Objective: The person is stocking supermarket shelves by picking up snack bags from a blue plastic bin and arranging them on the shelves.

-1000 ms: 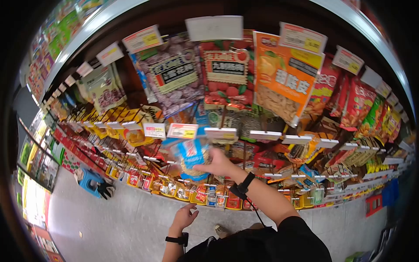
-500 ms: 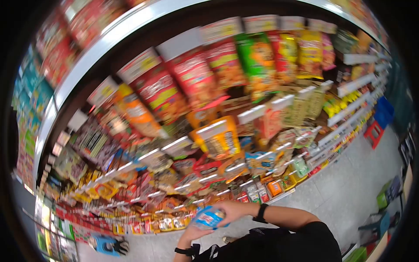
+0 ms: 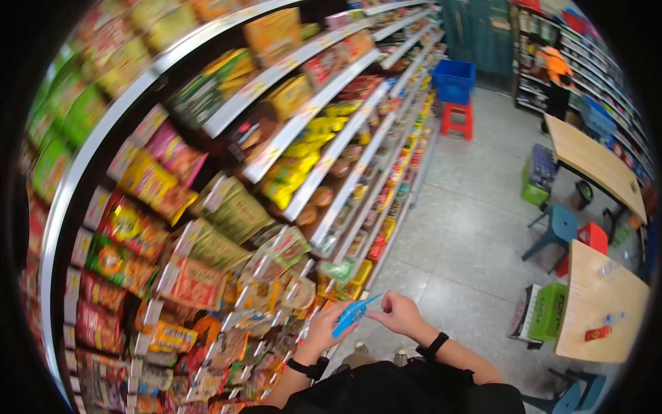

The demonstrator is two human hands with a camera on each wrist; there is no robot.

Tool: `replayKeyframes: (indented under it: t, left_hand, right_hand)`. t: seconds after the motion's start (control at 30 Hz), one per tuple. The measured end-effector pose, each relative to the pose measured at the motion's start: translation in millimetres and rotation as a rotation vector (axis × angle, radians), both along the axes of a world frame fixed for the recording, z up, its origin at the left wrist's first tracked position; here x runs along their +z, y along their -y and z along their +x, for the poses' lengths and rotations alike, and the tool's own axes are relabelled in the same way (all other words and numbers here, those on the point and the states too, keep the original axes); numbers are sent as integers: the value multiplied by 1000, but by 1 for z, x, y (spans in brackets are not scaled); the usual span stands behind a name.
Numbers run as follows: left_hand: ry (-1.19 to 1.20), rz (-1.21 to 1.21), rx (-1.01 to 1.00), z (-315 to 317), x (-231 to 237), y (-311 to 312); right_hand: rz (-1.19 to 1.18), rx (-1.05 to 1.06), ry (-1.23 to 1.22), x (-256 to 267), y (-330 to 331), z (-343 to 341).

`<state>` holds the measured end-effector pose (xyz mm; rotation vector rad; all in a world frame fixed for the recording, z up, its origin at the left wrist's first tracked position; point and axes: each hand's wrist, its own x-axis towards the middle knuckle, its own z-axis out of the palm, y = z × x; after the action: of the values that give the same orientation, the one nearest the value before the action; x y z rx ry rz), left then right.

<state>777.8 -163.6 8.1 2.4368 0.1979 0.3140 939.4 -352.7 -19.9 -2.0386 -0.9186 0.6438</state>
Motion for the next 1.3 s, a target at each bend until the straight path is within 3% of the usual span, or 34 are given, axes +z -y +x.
replayKeyframes:
  t: [0.07, 0.13, 0.17, 0.23, 0.3, 0.37, 0.5, 0.57, 0.63, 0.7, 0.77, 0.9, 1.03, 1.17, 1.3]
  left_hand:
    - [77, 98, -36, 66, -5, 9]
    - [45, 131, -81, 126, -18, 19]
    - [20, 168, -90, 155, -28, 21]
    - [20, 160, -138, 212, -47, 28]
    - [-93, 187, -170, 274, -57, 34]
    - [-156, 169, -211, 342, -78, 30]
    - [-214, 84, -390, 512, -112, 7]
    - [-239, -48, -589, 593, -125, 10]
    - [-509, 170, -763, 696, -100, 10]
    - [-464, 198, -865, 793, -82, 35]
    - [-268, 244, -917, 872, -79, 47]
    - [-40, 210, -956, 1028, -44, 85]
    - [-150, 243, -935, 1150, -55, 103]
    - [-309, 248, -942, 1240, -82, 102]
    - [-427, 241, -794, 1337, -46, 83]
  right_hand:
    - [-80, -59, -129, -13, 18, 46]
    - [293, -27, -326, -44, 30, 83]
    - [296, -57, -333, -49, 32, 103]
    - [541, -164, -751, -42, 26, 141]
    - [473, -267, -767, -53, 25, 199]
    - [238, -225, -670, -60, 23, 271]
    - [184, -353, -702, -93, 16, 425]
    - [80, -307, -260, -100, 37, 486]
    - [-95, -346, -62, -55, 49, 552]
    - [-253, -355, 121, -39, 83, 610]
    - [-304, -425, 202, -31, 112, 665]
    - [-290, -640, 286, -39, 169, 771]
    - [-289, -759, 348, -65, 209, 873]
    - [-396, -723, 268, -94, 245, 995]
    - [-399, -576, 287, -106, 244, 1158]
